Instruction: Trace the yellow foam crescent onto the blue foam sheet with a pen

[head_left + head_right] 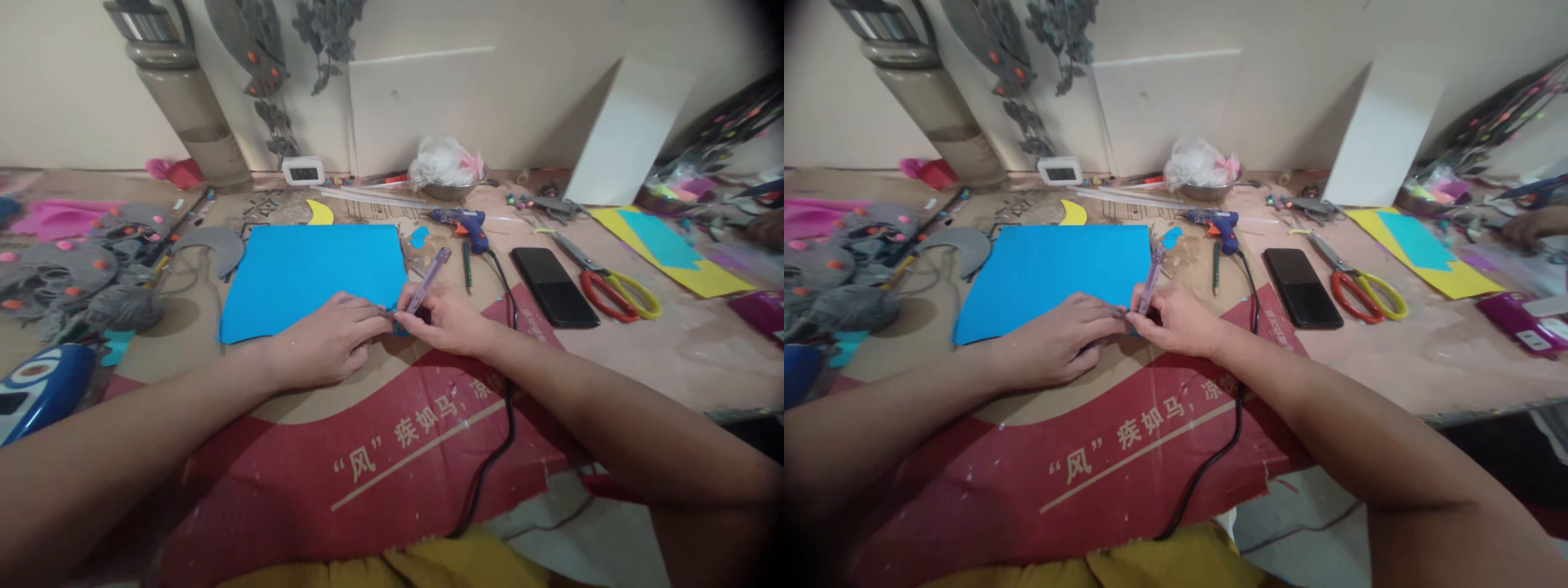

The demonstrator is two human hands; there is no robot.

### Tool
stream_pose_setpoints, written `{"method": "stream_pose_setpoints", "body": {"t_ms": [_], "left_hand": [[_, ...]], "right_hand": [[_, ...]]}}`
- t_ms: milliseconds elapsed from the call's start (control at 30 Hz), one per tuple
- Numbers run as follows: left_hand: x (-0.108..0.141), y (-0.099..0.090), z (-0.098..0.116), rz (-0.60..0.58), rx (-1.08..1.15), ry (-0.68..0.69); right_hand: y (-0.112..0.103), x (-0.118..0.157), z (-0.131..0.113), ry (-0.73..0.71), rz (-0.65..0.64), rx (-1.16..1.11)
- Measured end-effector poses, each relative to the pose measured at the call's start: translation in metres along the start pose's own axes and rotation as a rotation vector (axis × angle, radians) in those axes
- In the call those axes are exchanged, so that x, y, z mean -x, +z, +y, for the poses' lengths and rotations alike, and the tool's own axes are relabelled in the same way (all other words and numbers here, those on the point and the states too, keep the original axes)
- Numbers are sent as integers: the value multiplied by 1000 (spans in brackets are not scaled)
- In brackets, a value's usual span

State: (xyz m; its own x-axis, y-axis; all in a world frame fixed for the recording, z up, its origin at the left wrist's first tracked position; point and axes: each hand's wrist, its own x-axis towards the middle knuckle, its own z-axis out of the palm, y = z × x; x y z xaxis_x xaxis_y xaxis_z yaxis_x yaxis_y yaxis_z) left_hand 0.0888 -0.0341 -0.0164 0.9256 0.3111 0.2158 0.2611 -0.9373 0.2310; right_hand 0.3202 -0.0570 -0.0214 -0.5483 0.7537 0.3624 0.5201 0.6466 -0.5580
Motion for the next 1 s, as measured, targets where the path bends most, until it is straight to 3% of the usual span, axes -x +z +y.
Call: {"method": "stream_pose_setpoints", "body": {"t_ms": [533,800,1000], "left_hand": [[1,-2,0,-5,25,-3],[1,-2,1,16,51,2],[0,-5,2,-10,45,-11]], "right_hand": [[1,0,3,20,13,-102],[4,1,5,99,293,-370],[6,-1,7,154,182,-330]]}}
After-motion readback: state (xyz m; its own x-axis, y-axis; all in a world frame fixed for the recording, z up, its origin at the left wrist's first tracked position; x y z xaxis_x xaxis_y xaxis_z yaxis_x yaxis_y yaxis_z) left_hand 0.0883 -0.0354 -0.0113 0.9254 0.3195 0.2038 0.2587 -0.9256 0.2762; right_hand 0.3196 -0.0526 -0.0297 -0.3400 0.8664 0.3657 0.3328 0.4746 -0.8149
